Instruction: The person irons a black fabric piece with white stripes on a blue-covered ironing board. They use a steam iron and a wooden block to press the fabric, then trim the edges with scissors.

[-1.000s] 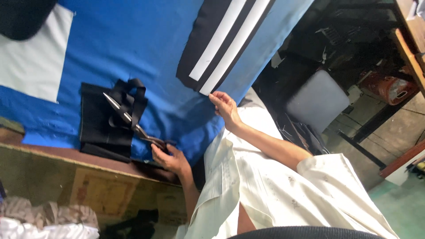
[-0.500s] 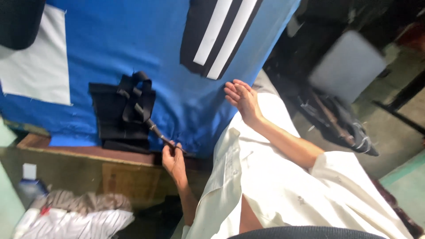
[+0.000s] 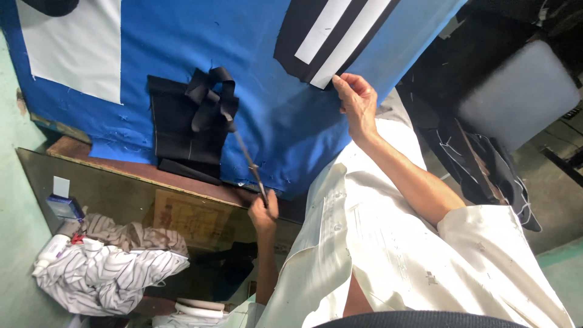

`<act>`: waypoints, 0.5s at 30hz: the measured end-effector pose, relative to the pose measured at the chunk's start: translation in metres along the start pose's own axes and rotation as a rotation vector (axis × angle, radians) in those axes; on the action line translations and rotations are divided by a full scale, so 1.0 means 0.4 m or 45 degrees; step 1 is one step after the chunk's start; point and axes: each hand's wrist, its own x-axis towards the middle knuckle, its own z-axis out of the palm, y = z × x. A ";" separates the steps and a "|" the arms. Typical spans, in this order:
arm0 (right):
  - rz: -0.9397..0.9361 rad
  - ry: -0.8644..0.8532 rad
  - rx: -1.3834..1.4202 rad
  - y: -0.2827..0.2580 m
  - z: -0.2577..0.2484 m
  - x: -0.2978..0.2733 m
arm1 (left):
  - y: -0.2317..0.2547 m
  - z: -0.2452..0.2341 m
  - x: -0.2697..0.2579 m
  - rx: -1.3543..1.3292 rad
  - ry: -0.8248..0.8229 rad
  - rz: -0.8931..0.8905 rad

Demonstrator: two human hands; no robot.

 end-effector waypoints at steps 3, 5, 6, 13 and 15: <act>-0.178 0.135 -0.176 0.000 0.000 0.004 | 0.015 0.010 -0.030 0.405 0.135 0.670; -0.244 0.169 -0.147 0.012 -0.019 0.005 | 0.067 -0.008 -0.047 0.251 -0.004 0.726; -0.234 0.171 -0.146 0.017 -0.040 0.000 | 0.098 -0.014 -0.040 0.257 -0.010 0.722; 0.086 0.038 0.376 0.019 -0.172 -0.032 | 0.236 -0.026 0.002 0.197 -0.544 0.573; 0.136 0.018 0.448 0.009 -0.173 -0.037 | 0.248 -0.010 0.017 0.261 -0.627 0.558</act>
